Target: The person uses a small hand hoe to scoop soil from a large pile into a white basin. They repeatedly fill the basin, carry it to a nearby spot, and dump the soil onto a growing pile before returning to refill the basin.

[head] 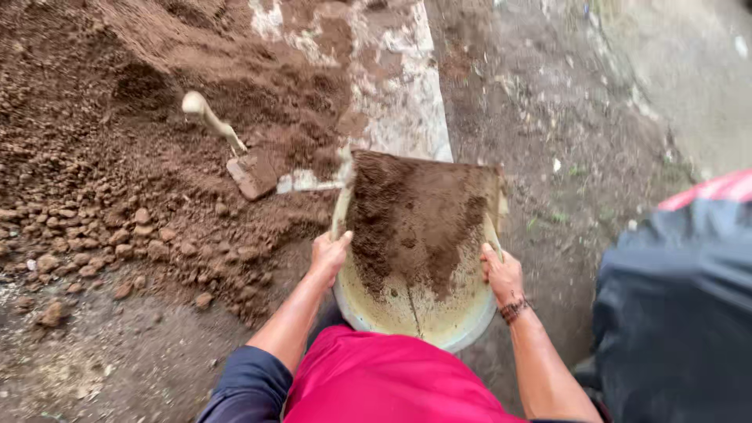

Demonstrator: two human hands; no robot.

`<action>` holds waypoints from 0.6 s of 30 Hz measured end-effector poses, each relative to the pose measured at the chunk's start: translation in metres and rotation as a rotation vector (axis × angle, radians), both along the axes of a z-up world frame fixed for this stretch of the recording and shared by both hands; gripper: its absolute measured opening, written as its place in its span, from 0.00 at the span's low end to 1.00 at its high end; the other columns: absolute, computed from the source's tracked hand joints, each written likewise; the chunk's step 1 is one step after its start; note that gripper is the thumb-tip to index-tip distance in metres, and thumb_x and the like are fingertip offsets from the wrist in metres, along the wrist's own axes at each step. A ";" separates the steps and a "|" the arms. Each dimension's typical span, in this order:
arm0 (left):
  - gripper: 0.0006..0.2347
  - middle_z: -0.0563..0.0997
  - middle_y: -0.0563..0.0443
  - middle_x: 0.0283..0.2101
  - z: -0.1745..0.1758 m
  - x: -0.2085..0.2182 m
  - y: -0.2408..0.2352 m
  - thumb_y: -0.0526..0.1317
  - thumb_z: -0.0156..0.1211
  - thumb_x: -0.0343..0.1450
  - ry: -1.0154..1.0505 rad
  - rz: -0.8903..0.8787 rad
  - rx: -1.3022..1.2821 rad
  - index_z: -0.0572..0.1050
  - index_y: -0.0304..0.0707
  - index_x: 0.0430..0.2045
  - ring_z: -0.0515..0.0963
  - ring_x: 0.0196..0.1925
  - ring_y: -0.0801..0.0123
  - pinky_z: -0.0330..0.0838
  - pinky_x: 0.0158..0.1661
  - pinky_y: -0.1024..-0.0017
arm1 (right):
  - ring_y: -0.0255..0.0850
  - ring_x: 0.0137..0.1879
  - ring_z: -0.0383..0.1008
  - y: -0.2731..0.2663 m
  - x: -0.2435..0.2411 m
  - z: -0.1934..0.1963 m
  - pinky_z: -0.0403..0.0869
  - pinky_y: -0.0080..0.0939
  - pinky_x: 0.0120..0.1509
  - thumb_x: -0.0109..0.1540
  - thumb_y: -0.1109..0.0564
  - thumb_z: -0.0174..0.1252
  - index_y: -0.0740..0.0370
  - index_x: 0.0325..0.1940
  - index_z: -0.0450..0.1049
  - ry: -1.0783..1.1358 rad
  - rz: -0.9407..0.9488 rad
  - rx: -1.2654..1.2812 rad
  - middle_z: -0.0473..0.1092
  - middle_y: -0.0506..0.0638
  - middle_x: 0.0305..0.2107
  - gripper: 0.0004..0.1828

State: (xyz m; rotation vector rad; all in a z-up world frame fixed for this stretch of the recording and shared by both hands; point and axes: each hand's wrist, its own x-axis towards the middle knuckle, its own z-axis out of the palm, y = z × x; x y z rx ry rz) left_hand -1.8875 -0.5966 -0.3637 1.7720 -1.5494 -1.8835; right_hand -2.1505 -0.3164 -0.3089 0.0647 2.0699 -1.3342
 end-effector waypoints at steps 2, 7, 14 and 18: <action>0.11 0.77 0.55 0.24 0.007 -0.050 -0.032 0.46 0.65 0.69 0.009 -0.029 -0.005 0.80 0.36 0.33 0.74 0.27 0.72 0.69 0.29 0.66 | 0.30 0.22 0.58 -0.021 -0.042 -0.002 0.61 0.34 0.26 0.67 0.48 0.59 0.65 0.33 0.71 0.001 -0.029 0.035 0.60 0.41 0.17 0.17; 0.12 0.78 0.52 0.27 0.015 -0.134 -0.096 0.47 0.65 0.69 0.012 -0.052 -0.005 0.81 0.36 0.35 0.73 0.28 0.70 0.69 0.31 0.64 | 0.32 0.22 0.58 -0.062 -0.132 -0.022 0.61 0.35 0.26 0.68 0.48 0.58 0.66 0.34 0.69 -0.054 -0.109 -0.122 0.59 0.42 0.18 0.18; 0.13 0.81 0.50 0.30 -0.011 -0.245 -0.188 0.46 0.65 0.70 -0.031 0.113 -0.060 0.80 0.34 0.37 0.76 0.31 0.69 0.71 0.35 0.64 | 0.33 0.22 0.59 -0.186 -0.286 -0.087 0.62 0.35 0.26 0.68 0.49 0.56 0.65 0.35 0.71 -0.083 0.024 -0.104 0.60 0.44 0.18 0.17; 0.12 0.78 0.50 0.30 -0.015 -0.324 -0.240 0.45 0.62 0.71 -0.064 0.307 0.047 0.79 0.33 0.37 0.77 0.31 0.68 0.74 0.35 0.63 | 0.32 0.23 0.61 -0.302 -0.402 -0.088 0.64 0.34 0.27 0.68 0.48 0.56 0.66 0.34 0.71 -0.097 0.216 -0.182 0.63 0.43 0.19 0.18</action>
